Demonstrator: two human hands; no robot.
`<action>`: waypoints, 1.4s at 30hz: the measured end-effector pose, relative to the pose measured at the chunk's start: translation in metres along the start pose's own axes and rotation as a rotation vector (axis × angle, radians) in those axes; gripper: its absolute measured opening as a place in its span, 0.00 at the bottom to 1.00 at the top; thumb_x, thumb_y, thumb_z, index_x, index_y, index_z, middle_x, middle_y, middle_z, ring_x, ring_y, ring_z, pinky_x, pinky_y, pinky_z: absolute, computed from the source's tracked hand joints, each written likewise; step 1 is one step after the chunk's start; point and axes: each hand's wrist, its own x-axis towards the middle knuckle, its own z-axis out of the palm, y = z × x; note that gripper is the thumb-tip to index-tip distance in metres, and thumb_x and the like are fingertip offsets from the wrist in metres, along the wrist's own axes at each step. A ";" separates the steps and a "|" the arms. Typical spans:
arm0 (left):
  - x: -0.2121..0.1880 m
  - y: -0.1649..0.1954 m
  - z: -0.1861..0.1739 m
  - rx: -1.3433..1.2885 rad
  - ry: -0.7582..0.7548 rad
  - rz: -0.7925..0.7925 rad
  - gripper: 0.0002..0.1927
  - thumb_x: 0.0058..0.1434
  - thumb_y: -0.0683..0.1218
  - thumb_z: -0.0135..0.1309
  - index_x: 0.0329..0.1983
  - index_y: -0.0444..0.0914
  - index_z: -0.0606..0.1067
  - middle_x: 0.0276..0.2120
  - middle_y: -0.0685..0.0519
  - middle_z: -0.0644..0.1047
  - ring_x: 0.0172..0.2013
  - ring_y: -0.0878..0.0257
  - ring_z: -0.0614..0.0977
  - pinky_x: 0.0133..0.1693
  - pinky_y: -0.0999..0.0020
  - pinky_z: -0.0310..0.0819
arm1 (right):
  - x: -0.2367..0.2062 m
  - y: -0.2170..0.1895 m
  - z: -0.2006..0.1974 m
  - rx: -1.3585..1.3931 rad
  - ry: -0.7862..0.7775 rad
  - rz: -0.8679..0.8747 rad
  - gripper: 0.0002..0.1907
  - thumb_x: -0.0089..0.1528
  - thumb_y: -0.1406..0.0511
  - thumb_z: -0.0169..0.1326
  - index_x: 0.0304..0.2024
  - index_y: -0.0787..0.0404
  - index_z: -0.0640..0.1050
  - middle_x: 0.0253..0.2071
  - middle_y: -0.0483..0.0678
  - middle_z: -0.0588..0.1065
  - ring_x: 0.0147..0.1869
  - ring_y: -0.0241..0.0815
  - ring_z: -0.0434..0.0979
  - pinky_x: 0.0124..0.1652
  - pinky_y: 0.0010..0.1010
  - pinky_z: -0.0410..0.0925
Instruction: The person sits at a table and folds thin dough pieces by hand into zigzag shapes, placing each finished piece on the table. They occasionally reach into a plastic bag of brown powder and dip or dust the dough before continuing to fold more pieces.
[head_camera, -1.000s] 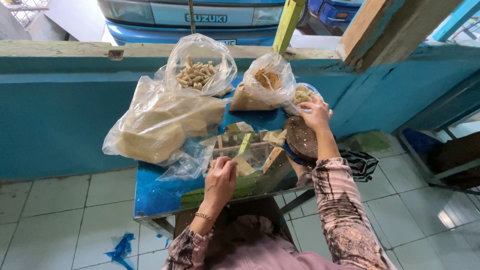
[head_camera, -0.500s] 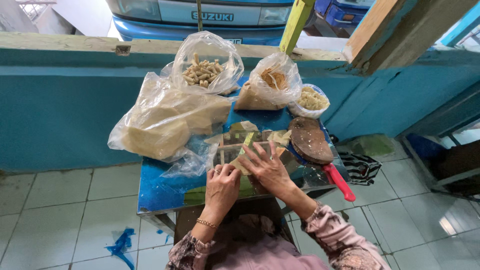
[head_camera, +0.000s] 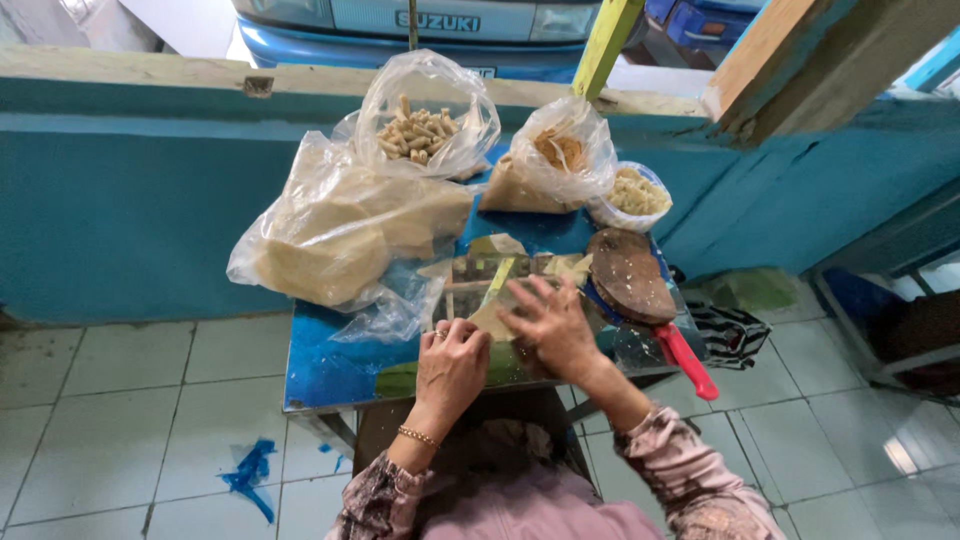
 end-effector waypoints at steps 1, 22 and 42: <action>-0.001 0.000 0.000 -0.006 -0.009 -0.007 0.02 0.58 0.45 0.58 0.31 0.43 0.78 0.36 0.55 0.76 0.41 0.55 0.77 0.42 0.57 0.67 | -0.002 0.012 -0.003 0.047 -0.024 0.020 0.26 0.55 0.64 0.57 0.57 0.44 0.81 0.70 0.52 0.66 0.71 0.57 0.62 0.66 0.65 0.50; 0.004 0.002 -0.006 -0.078 -0.056 -0.037 0.03 0.58 0.45 0.59 0.32 0.41 0.78 0.38 0.53 0.77 0.41 0.54 0.77 0.42 0.56 0.67 | 0.181 0.242 0.061 -0.358 -0.120 0.617 0.08 0.61 0.65 0.55 0.39 0.54 0.85 0.38 0.53 0.83 0.51 0.53 0.82 0.52 0.51 0.69; 0.005 0.005 -0.009 -0.067 -0.035 -0.018 0.04 0.58 0.45 0.58 0.33 0.40 0.77 0.39 0.53 0.76 0.43 0.53 0.77 0.42 0.57 0.68 | 0.109 0.255 0.074 0.522 0.341 0.946 0.12 0.62 0.60 0.59 0.28 0.59 0.85 0.24 0.47 0.79 0.28 0.39 0.79 0.32 0.31 0.69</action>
